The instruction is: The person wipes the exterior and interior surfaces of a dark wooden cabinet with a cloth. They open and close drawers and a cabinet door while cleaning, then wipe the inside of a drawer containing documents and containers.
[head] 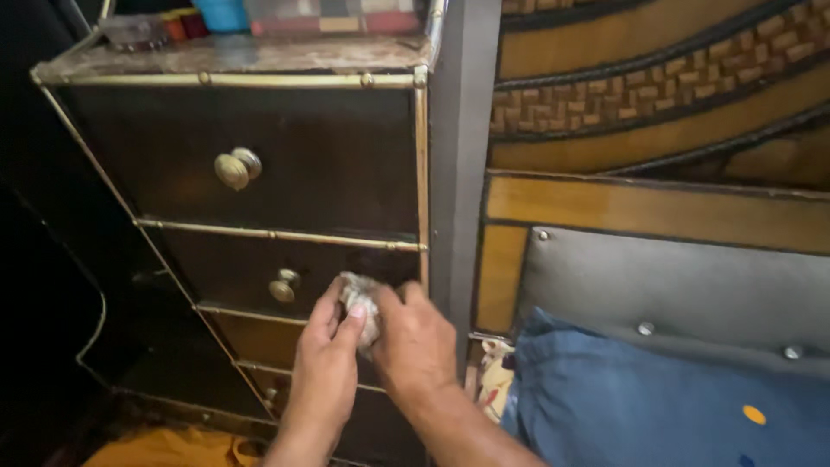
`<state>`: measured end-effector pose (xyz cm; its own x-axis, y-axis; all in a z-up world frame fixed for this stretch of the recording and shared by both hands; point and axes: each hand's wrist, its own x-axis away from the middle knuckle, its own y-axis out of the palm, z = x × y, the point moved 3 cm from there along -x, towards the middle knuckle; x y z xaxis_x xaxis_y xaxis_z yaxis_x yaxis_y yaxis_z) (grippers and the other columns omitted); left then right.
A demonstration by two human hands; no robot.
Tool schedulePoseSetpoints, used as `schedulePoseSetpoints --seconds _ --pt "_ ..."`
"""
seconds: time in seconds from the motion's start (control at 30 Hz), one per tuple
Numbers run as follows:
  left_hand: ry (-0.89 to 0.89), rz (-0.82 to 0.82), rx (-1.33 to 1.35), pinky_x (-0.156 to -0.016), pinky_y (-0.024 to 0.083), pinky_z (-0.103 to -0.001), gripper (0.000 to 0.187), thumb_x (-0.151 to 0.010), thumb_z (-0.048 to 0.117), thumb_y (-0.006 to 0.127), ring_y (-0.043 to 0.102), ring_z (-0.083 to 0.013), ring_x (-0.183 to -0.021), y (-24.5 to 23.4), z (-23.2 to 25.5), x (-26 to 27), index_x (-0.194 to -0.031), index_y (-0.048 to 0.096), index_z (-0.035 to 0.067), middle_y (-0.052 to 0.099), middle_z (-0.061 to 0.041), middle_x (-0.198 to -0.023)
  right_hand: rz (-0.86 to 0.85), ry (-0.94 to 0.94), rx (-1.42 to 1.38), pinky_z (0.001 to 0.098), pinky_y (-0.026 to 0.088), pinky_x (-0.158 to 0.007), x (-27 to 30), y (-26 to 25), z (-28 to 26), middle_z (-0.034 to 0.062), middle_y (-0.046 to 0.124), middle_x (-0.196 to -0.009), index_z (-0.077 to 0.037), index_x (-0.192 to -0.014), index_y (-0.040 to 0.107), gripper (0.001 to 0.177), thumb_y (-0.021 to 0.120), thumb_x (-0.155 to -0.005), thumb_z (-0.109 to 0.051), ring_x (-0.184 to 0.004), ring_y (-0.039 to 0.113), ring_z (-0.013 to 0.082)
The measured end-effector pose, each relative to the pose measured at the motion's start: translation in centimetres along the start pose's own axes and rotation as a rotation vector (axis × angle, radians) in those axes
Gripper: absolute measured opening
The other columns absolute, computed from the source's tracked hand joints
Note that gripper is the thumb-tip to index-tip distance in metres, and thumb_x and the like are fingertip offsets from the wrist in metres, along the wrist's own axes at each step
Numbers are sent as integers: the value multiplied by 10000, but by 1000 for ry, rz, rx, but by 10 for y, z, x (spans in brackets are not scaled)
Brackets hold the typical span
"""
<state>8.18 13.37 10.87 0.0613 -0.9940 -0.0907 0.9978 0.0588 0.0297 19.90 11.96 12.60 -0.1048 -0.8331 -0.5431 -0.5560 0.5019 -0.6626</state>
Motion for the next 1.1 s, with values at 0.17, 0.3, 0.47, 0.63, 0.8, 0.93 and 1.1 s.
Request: schedulePoseSetpoints --seconds 0.17,0.3,0.47,0.63,0.8,0.93,1.1 --pt "43 71 -593 -1109 389 -438 654 -972 326 561 491 -346 -1369 -14 4 35 -1583 396 159 532 -195 -1479 2 -40 -46 505 548 -752 13 3 -9 138 652 -1002 -204 -1194 719 430 765 -774 -122 -895 677 388" --pt "451 153 -941 -1092 350 -521 656 -949 224 562 413 -503 -1369 -36 16 60 -1527 361 -14 488 -325 -1466 160 -168 -167 472 547 -821 21 -24 -31 108 692 -1145 -162 -1181 710 445 757 -745 -88 -991 679 367" --pt "497 172 -981 -1132 377 -516 620 -922 190 583 458 -496 -1362 -54 41 100 -1475 408 -29 548 -301 -1414 153 -295 -217 437 542 -915 57 -69 -63 98 700 -1268 -122 -1247 688 503 681 -762 11 -1063 669 353" --pt "79 125 -648 -1056 497 -490 596 -966 272 535 606 -407 -1271 -57 90 153 -1542 446 146 653 -216 -1331 100 -261 -346 453 524 -924 84 -127 -101 127 721 -1158 -84 -1274 662 533 678 -752 20 -1062 669 381" --pt "-142 37 279 -841 588 -473 481 -936 369 519 704 -239 -1023 -53 121 189 -1370 595 175 713 -43 -1142 96 -304 -482 421 553 -917 92 -162 -130 143 686 -1108 -61 -1162 652 370 688 -795 -29 -1072 683 365" --pt "-49 90 563 -771 628 -462 378 -922 257 594 704 -200 -961 -61 106 176 -1260 602 90 699 -38 -1089 -5 -470 -459 444 527 -997 86 -149 -130 142 699 -1138 -54 -1188 677 371 673 -817 -58 -1119 658 367" --pt "142 356 288 -752 571 -303 291 -934 69 666 697 -160 -837 -82 70 137 -1187 699 -70 728 -135 -1052 -122 -528 -381 440 518 -1034 58 -112 -98 120 720 -1256 -83 -1234 690 372 682 -863 -104 -1175 649 346"
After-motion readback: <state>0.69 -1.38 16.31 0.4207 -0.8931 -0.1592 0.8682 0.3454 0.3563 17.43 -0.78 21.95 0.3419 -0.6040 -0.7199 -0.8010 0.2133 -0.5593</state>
